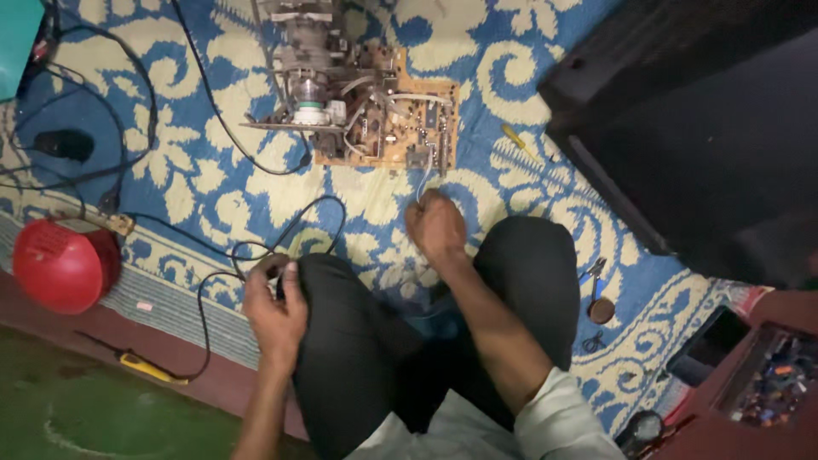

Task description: The person sits on the floor and solders a small green circuit board with a soldering iron, then arranges and connects wires, uses a multimeter probe on the board, and works on the exposed main board of a television, handling small components and a screwdriver.

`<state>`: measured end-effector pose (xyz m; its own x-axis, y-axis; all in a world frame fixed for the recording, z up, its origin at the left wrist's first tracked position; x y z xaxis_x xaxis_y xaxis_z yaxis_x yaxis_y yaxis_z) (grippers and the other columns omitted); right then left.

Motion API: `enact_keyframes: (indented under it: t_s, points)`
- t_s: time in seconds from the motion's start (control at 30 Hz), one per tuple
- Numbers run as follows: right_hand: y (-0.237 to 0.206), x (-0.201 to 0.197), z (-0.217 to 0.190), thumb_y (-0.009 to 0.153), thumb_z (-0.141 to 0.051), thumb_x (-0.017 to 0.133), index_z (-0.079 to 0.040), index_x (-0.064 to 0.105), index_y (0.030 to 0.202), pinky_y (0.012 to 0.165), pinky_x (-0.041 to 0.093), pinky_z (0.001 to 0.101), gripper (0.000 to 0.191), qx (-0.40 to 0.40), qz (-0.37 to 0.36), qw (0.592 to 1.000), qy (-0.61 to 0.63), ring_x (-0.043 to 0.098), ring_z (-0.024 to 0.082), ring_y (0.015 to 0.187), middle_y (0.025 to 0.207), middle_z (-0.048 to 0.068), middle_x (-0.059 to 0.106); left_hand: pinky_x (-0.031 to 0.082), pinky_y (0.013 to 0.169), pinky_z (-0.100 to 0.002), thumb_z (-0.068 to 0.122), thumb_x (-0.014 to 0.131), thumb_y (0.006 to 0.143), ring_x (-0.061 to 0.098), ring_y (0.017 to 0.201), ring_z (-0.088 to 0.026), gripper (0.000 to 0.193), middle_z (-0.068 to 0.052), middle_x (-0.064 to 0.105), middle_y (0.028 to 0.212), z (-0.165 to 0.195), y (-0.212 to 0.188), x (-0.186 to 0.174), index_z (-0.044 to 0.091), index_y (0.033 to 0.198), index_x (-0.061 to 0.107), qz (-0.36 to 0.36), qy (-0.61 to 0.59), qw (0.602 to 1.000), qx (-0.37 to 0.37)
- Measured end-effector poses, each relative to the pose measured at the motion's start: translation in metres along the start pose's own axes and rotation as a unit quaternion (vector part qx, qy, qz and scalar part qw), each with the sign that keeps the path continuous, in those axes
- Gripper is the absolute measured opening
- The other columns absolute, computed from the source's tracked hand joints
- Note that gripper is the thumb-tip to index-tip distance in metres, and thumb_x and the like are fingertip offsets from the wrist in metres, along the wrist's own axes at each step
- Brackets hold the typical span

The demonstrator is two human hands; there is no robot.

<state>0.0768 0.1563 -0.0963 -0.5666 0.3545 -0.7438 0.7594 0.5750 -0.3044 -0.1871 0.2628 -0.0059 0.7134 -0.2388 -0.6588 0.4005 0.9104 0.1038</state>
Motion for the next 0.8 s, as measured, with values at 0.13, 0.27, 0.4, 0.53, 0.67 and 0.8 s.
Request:
enact_keyframes:
  t_s: [0.13,0.27,0.4,0.53,0.67,0.8]
  points:
    - [-0.003,-0.007,0.003,0.082,-0.021,0.071,-0.003,0.065,0.082,0.065,0.055,0.0437,0.019,-0.012,0.016,0.993,0.12,0.071,0.034,0.07,0.077,0.018,0.07,0.055,0.083,-0.039,0.01,0.064,0.1,0.07,0.09,-0.029,0.014,-0.017,0.071,0.099,-0.004,0.006,0.006,-0.001,0.108,0.066,-0.033,0.0,0.999,-0.035]
    - [0.0,-0.016,0.015,0.082,-0.015,0.07,-0.002,0.064,0.084,0.064,0.055,0.0373,0.015,0.006,0.037,0.977,0.212,0.071,0.028,0.066,0.073,0.016,0.07,0.055,0.082,-0.04,0.011,0.062,0.1,0.071,0.089,-0.032,0.015,-0.019,0.072,0.098,-0.007,0.013,0.015,0.0,0.109,0.068,-0.079,0.032,0.996,-0.034]
    - [0.003,-0.009,0.023,0.086,-0.019,0.069,-0.003,0.066,0.088,0.069,0.056,0.0423,0.017,-0.018,-0.077,0.977,0.199,0.071,0.034,0.075,0.078,0.018,0.072,0.056,0.079,-0.041,0.011,0.058,0.099,0.072,0.089,-0.035,0.018,-0.02,0.072,0.101,-0.02,0.03,0.027,0.0,0.11,0.067,-0.137,0.021,0.987,-0.086]
    - [-0.003,-0.003,0.029,0.088,-0.029,0.071,-0.002,0.07,0.089,0.077,0.054,0.0492,0.027,-0.016,-0.178,0.983,0.044,0.069,0.043,0.089,0.09,0.022,0.071,0.052,0.095,-0.044,0.004,0.053,0.1,0.066,0.106,-0.041,0.022,-0.023,0.068,0.113,-0.026,0.067,0.043,-0.001,0.117,0.066,-0.139,0.052,0.989,0.009]
    - [0.012,-0.022,0.039,0.097,-0.029,0.06,-0.008,0.075,0.101,0.08,0.053,0.049,0.027,0.013,-0.154,0.985,0.07,0.071,0.041,0.087,0.094,0.02,0.072,0.048,0.104,-0.046,0.001,0.054,0.093,0.057,0.122,-0.044,0.034,-0.026,0.059,0.134,-0.03,0.105,0.062,0.0,0.127,0.063,-0.123,0.084,0.986,0.078]
    - [0.033,-0.052,0.05,0.097,-0.028,0.068,-0.002,0.074,0.095,0.074,0.054,0.0463,0.027,-0.027,-0.018,0.996,0.078,0.069,0.038,0.08,0.085,0.022,0.071,0.048,0.098,-0.048,0.006,0.062,0.094,0.056,0.119,-0.044,0.033,-0.025,0.058,0.136,-0.03,0.128,0.079,0.002,0.127,0.064,-0.143,0.113,0.978,0.103]
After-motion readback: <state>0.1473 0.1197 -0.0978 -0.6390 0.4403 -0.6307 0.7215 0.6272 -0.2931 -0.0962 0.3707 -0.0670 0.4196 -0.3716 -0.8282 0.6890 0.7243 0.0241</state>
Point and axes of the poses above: each hand's wrist, its own y-axis towards the middle knuckle, its own x-axis out of the palm, z = x × y, the point moved 5 cm from there along y, towards the middle knuckle
